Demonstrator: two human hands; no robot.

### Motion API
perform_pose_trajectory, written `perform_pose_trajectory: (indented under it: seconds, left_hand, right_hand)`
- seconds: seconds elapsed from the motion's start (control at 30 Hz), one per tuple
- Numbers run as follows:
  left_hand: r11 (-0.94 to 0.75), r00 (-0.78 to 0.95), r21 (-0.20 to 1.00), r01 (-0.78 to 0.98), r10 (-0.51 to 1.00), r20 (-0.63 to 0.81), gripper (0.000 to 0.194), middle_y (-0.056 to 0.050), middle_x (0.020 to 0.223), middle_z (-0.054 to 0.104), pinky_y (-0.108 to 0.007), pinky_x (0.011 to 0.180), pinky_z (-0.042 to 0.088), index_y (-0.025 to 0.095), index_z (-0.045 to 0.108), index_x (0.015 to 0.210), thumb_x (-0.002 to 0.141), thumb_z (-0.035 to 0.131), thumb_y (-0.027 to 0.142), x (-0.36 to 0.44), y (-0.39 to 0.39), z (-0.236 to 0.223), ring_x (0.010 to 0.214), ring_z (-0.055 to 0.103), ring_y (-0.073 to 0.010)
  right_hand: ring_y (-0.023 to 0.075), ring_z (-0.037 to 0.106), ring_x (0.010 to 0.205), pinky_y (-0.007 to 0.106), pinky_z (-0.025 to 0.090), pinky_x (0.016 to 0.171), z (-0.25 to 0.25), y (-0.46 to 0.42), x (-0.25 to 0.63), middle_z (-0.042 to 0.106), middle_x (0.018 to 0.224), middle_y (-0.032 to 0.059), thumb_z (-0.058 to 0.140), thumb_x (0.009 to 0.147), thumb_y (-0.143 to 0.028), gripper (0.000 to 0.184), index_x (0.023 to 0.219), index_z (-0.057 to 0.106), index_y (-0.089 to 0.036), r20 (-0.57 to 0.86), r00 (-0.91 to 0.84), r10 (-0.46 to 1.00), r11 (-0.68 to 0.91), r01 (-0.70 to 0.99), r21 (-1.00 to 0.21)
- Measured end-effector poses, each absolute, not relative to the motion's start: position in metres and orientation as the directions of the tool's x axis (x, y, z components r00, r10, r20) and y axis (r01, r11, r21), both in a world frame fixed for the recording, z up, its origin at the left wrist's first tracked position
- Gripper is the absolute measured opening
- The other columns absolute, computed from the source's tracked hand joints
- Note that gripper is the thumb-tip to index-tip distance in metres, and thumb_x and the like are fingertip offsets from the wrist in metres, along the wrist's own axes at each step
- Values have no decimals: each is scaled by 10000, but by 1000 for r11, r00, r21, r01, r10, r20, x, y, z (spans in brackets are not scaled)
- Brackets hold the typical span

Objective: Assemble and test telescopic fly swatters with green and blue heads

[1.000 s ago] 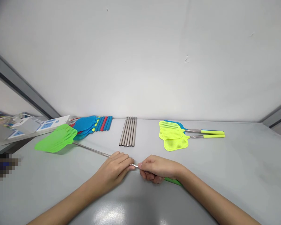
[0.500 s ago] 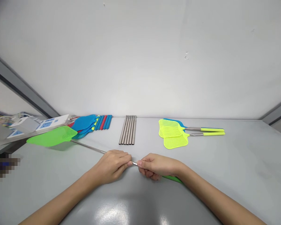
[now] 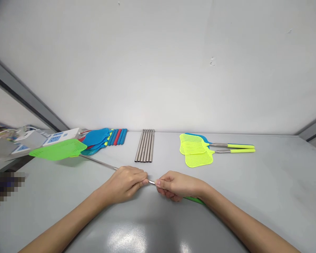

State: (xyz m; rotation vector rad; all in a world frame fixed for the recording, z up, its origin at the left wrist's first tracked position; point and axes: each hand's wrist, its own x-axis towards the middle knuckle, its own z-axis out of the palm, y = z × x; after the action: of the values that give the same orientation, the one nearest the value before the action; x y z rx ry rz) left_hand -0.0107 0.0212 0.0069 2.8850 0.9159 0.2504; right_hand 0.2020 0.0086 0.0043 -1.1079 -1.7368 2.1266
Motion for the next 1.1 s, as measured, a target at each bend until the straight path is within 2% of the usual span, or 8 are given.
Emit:
perform_pose_trajectory:
  seconds: [0.47, 1.1]
  left_hand:
    - [-796, 789, 147, 588, 604, 112, 254, 36, 587, 521, -220, 511, 285, 184, 418, 633, 879, 358, 207, -14, 23, 11, 535, 478, -112]
    - [-795, 786, 169, 582, 604, 131, 299, 27, 584, 501, -213, 528, 289, 180, 426, 630, 903, 321, 240, -24, 28, 13, 539, 457, -112]
  right_hand:
    - [47, 251, 442, 177, 218, 396, 6, 9, 205, 299, 534, -68, 459, 803, -524, 413, 616, 410, -160, -400, -720, 567, -257, 307, -916]
    - [45, 218, 444, 181, 198, 397, 5, 11, 207, 280, 531, -77, 483, 802, -501, 389, 626, 402, -163, -368, -751, 549, -274, 254, -928]
